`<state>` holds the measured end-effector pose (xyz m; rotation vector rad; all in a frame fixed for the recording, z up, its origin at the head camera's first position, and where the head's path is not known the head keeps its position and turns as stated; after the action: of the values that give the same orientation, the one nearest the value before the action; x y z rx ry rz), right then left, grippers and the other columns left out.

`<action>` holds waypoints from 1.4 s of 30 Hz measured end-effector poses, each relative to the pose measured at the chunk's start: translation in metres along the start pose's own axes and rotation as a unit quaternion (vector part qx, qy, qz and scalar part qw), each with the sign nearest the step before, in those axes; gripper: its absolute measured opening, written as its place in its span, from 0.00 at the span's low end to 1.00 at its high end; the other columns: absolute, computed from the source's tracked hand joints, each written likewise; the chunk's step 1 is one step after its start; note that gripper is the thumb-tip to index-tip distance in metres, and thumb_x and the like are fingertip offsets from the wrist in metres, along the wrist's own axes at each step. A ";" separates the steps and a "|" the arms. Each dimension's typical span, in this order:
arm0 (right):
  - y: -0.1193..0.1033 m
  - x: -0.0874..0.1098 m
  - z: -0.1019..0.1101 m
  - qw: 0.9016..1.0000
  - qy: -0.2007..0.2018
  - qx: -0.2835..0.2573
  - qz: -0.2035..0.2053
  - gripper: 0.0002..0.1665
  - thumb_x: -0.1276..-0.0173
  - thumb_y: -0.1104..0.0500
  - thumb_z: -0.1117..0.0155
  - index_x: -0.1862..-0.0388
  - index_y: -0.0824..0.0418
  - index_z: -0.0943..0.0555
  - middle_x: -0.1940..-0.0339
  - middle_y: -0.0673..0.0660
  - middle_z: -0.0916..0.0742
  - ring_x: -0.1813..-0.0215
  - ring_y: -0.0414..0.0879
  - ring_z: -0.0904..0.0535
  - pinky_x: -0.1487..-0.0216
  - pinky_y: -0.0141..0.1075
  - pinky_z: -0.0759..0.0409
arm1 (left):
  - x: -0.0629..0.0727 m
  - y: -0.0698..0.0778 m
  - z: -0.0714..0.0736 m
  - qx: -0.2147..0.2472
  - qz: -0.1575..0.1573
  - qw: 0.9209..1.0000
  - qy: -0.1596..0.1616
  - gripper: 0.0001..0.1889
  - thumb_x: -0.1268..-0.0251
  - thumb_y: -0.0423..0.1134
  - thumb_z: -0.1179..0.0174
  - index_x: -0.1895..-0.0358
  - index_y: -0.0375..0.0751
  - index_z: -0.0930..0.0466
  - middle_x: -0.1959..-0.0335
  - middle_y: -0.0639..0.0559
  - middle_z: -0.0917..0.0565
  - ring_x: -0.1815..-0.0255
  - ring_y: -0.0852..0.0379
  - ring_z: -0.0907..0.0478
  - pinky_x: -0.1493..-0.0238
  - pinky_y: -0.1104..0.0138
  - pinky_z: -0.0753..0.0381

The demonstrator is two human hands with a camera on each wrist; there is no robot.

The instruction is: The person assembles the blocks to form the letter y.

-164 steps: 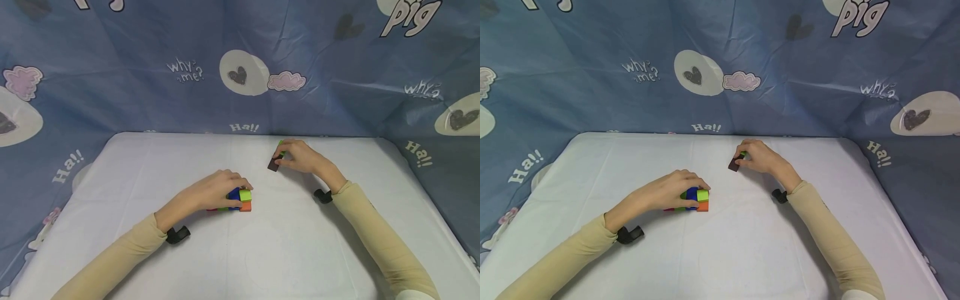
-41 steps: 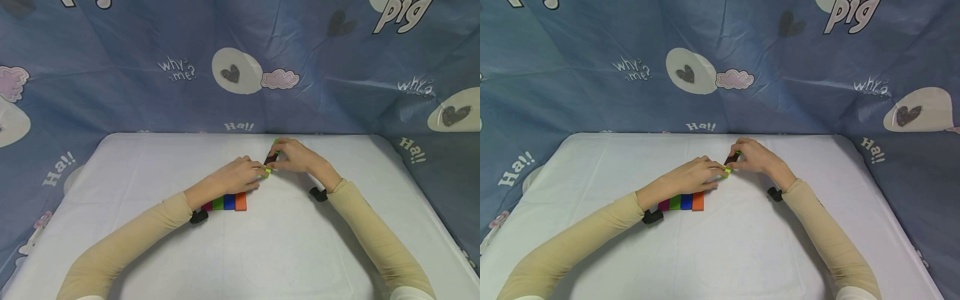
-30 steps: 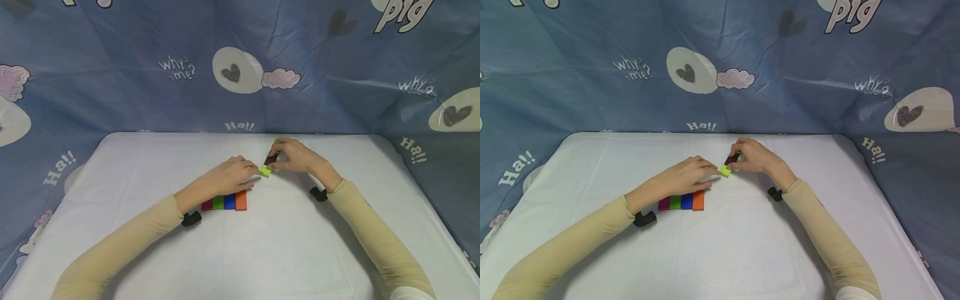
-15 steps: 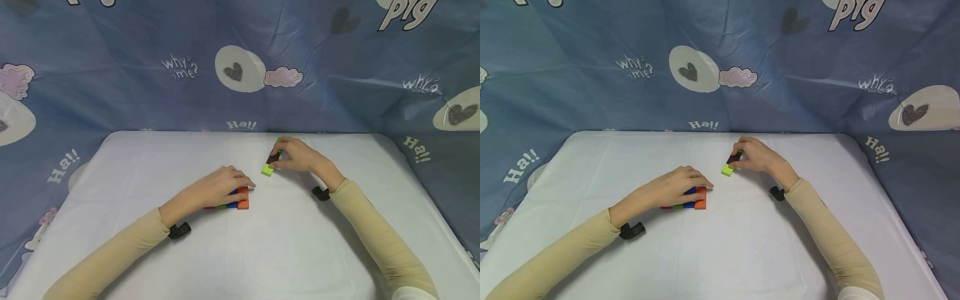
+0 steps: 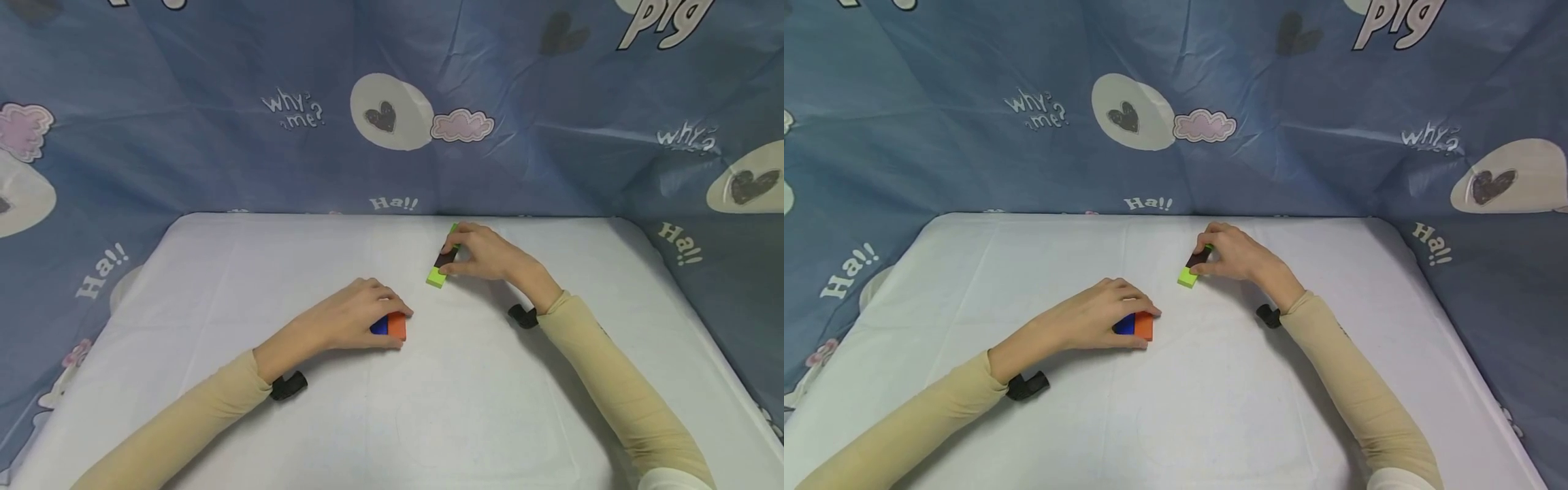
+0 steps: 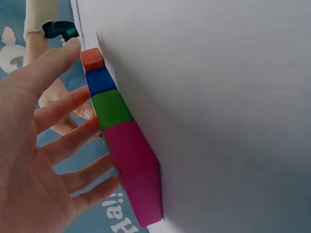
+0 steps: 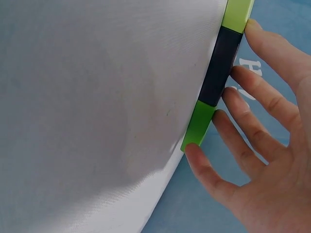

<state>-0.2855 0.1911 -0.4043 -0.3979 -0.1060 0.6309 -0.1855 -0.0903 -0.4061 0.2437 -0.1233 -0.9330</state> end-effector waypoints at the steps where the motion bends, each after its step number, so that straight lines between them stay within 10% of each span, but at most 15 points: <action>1: 0.000 0.000 0.000 1.000 0.000 0.000 -0.001 0.23 0.34 0.43 0.19 0.48 0.56 0.10 0.47 0.56 0.13 0.42 0.54 0.17 0.33 0.53 0.19 | 0.001 0.000 -0.001 -0.001 0.001 1.000 0.002 0.27 0.32 0.63 0.29 0.35 0.57 0.14 0.39 0.53 0.11 0.36 0.45 0.19 0.30 0.48 0.21; 42: 0.002 0.001 -0.001 1.000 0.008 -0.004 0.012 0.23 0.33 0.45 0.19 0.48 0.58 0.10 0.48 0.57 0.13 0.42 0.54 0.17 0.34 0.53 0.19 | 0.004 -0.003 -0.004 -0.062 0.054 0.996 0.023 0.36 0.41 0.66 0.24 0.33 0.50 0.16 0.40 0.50 0.13 0.43 0.48 0.19 0.38 0.53 0.19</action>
<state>-0.2851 0.1929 -0.4059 -0.4129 -0.0882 0.6501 -0.1848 -0.0946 -0.4106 0.1417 -0.0361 -0.8235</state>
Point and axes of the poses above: each hand's wrist, its own x-axis away from the middle knuckle, its own z-axis out of the back of the hand, y = z × x, the point moved 2 cm from there along -x, towards the middle knuckle
